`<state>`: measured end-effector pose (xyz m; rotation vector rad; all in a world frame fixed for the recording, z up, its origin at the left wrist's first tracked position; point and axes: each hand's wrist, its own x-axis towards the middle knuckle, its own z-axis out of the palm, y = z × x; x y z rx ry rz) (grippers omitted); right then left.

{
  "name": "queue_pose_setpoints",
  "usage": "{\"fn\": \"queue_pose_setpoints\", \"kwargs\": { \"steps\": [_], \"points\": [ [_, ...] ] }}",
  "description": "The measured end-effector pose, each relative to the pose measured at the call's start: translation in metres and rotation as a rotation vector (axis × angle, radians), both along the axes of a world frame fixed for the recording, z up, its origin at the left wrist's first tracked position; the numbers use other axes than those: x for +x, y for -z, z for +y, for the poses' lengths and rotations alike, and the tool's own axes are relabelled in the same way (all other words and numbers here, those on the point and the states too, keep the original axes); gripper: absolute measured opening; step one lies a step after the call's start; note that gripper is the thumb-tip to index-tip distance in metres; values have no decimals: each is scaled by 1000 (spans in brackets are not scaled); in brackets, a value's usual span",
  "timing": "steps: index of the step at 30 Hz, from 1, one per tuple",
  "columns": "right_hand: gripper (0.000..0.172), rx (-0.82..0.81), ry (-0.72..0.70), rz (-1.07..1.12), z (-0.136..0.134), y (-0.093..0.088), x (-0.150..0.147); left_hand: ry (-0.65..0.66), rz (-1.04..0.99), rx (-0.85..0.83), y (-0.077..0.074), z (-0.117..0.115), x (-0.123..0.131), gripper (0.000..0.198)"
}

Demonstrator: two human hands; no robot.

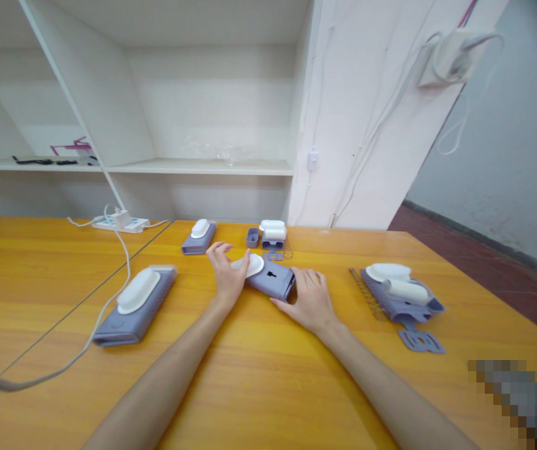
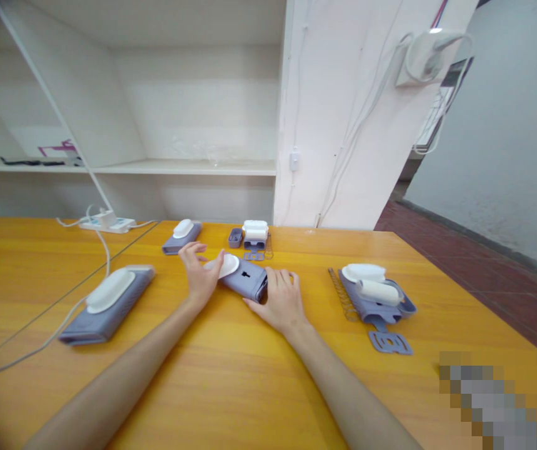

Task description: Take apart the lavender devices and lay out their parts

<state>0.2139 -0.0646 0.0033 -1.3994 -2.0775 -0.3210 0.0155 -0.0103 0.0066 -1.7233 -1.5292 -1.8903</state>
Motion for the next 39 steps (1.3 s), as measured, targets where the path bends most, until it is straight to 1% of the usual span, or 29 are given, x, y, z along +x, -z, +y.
{"fn": "queue_pose_setpoints", "kwargs": {
  "steps": [2,3,5,7,9,13,16,21,25,31,34,37,39],
  "points": [
    [64,0,7,6,0,1,0,36,49,-86,3,3,-4,22],
    [64,-1,7,9,0,1,0,57,93,-128,4,3,-4,22],
    [64,-4,6,20,1,1,1,88,203,-187,6,1,-3,30],
    [65,-8,8,29,0,1,1,92,309,-208,6,-3,1,40],
    [65,-14,18,33,0,1,2,64,356,-215,5,-6,4,42],
    [65,-18,39,32,1,2,2,-71,241,-245,6,-3,2,31],
    [65,1,57,48,1,2,3,-140,172,-342,9,2,-4,33],
    [64,45,92,86,2,2,5,-217,203,-591,11,6,-7,41],
    [66,67,79,91,2,4,6,-243,228,-657,8,4,-6,43],
    [66,118,64,144,2,4,6,-246,265,-646,11,5,-6,37],
    [68,167,24,192,0,1,8,-203,301,-589,12,6,-7,35],
    [72,245,-34,249,-3,0,11,-86,305,-428,8,2,-6,35],
    [74,293,-91,293,-4,2,14,76,349,-287,4,-5,-5,36]
  ]
}}
